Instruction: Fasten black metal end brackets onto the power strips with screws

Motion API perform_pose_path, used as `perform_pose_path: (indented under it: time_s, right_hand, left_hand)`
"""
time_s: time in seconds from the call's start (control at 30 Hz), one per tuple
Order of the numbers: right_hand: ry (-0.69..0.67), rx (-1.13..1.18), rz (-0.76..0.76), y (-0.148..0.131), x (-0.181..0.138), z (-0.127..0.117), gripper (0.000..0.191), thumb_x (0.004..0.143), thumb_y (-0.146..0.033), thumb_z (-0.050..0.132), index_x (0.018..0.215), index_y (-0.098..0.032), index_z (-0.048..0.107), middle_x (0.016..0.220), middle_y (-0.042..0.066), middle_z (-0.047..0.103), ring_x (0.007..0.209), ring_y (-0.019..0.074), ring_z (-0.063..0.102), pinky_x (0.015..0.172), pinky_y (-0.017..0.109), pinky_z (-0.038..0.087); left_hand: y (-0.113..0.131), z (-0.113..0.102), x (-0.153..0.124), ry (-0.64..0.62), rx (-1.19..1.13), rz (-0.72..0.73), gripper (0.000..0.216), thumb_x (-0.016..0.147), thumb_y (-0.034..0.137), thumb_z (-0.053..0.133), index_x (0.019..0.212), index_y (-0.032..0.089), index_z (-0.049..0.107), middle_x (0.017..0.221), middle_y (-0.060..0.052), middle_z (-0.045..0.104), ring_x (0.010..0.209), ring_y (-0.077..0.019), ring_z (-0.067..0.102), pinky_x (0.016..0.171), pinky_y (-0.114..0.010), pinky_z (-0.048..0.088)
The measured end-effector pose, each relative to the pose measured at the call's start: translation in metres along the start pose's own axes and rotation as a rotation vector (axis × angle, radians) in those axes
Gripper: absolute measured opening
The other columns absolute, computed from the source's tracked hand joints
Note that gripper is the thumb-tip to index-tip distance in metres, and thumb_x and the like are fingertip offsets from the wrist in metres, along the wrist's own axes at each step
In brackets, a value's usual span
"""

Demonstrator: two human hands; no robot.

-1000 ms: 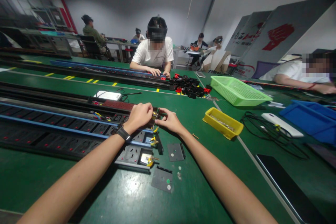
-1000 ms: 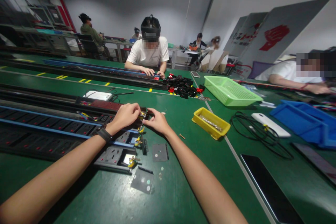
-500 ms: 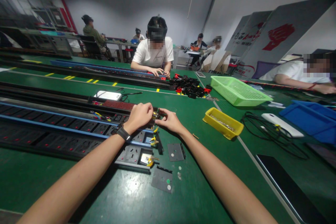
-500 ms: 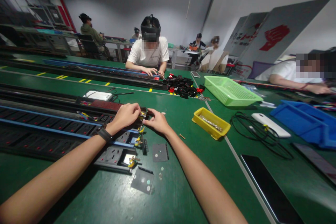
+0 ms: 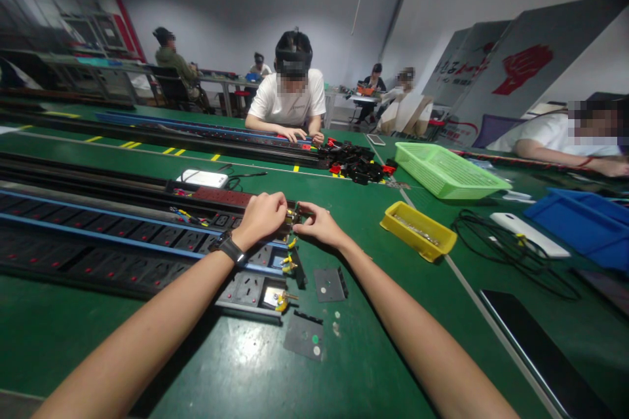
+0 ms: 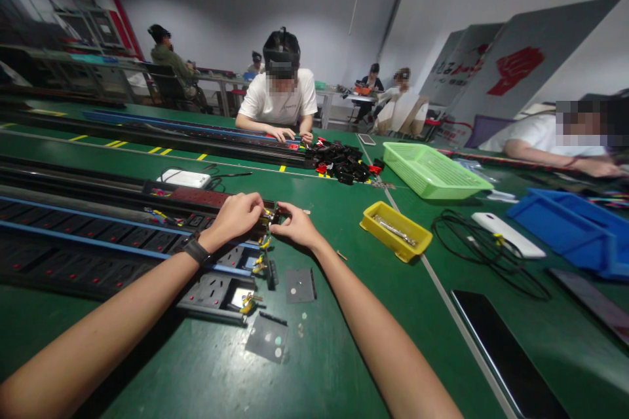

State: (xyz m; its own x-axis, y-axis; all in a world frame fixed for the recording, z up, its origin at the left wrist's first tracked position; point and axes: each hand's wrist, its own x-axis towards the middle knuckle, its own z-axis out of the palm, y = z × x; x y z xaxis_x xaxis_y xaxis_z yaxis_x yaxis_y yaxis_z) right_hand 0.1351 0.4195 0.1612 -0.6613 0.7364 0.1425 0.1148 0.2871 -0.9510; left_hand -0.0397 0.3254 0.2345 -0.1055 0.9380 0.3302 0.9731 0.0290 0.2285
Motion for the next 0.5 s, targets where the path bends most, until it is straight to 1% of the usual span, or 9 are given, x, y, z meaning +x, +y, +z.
perform_pose_path:
  time_s: [0.1, 0.2, 0.27, 0.33, 0.4, 0.5]
  right_hand:
    - [-0.001, 0.102, 0.03, -0.0012, 0.0004, -0.0002, 0.076, 0.068, -0.024, 0.079, 0.14, -0.018, 0.057, 0.128, 0.014, 0.069, 0.055, 0.0053, 0.056, 0.048, 0.019, 0.044]
    - [0.044, 0.191, 0.071, -0.0021, 0.0013, -0.0006, 0.069, 0.07, -0.016, 0.066, 0.138, -0.019, 0.056, 0.132, 0.014, 0.067, 0.056, 0.0059, 0.06, 0.049, 0.019, 0.049]
    - [0.106, 0.22, 0.098, -0.002, 0.0022, -0.0012, 0.062, 0.07, -0.017, 0.059, 0.132, -0.019, 0.058, 0.127, 0.013, 0.068, 0.053, 0.0058, 0.06, 0.047, 0.02, 0.049]
    - [0.175, 0.227, 0.118, -0.0012, 0.0032, -0.002, 0.055, 0.07, -0.018, 0.056, 0.124, -0.018, 0.06, 0.12, 0.011, 0.07, 0.048, 0.0048, 0.056, 0.043, 0.02, 0.047]
    - [0.224, 0.229, 0.129, -0.0001, 0.0041, -0.0026, 0.049, 0.07, -0.019, 0.055, 0.118, -0.018, 0.061, 0.113, 0.009, 0.071, 0.046, 0.0043, 0.054, 0.041, 0.019, 0.045]
    - [0.248, 0.231, 0.131, 0.0004, 0.0043, -0.0028, 0.042, 0.07, -0.022, 0.059, 0.111, -0.017, 0.064, 0.106, 0.007, 0.071, 0.045, 0.0047, 0.053, 0.04, 0.019, 0.042]
  left_hand:
    - [-0.0002, 0.0002, -0.0002, 0.003, -0.007, -0.001, 0.022, 0.093, 0.023, 0.049, 0.087, 0.023, 0.07, 0.087, -0.005, 0.074, 0.087, -0.0248, 0.067, 0.075, -0.032, 0.042]
    - [-0.0001, 0.0002, -0.0004, 0.004, -0.01, 0.005, 0.022, 0.093, 0.023, 0.048, 0.086, 0.023, 0.07, 0.086, -0.005, 0.073, 0.086, -0.0248, 0.066, 0.074, -0.032, 0.041]
    - [-0.0002, 0.0001, -0.0004, 0.001, -0.015, 0.006, 0.023, 0.093, 0.023, 0.048, 0.086, 0.023, 0.069, 0.086, -0.005, 0.073, 0.086, -0.0246, 0.066, 0.074, -0.032, 0.041]
    - [-0.0004, 0.0001, -0.0003, -0.002, -0.019, 0.004, 0.023, 0.093, 0.023, 0.048, 0.086, 0.023, 0.07, 0.085, -0.005, 0.073, 0.085, -0.0243, 0.066, 0.075, -0.032, 0.041]
    - [-0.0006, 0.0001, -0.0002, -0.002, -0.02, 0.002, 0.023, 0.094, 0.023, 0.048, 0.086, 0.023, 0.07, 0.085, -0.005, 0.073, 0.086, -0.0243, 0.066, 0.077, -0.032, 0.042]
    - [-0.0006, 0.0002, 0.0, -0.001, -0.018, 0.001, 0.022, 0.094, 0.023, 0.049, 0.086, 0.023, 0.07, 0.085, -0.005, 0.073, 0.086, -0.0242, 0.066, 0.076, -0.032, 0.042]
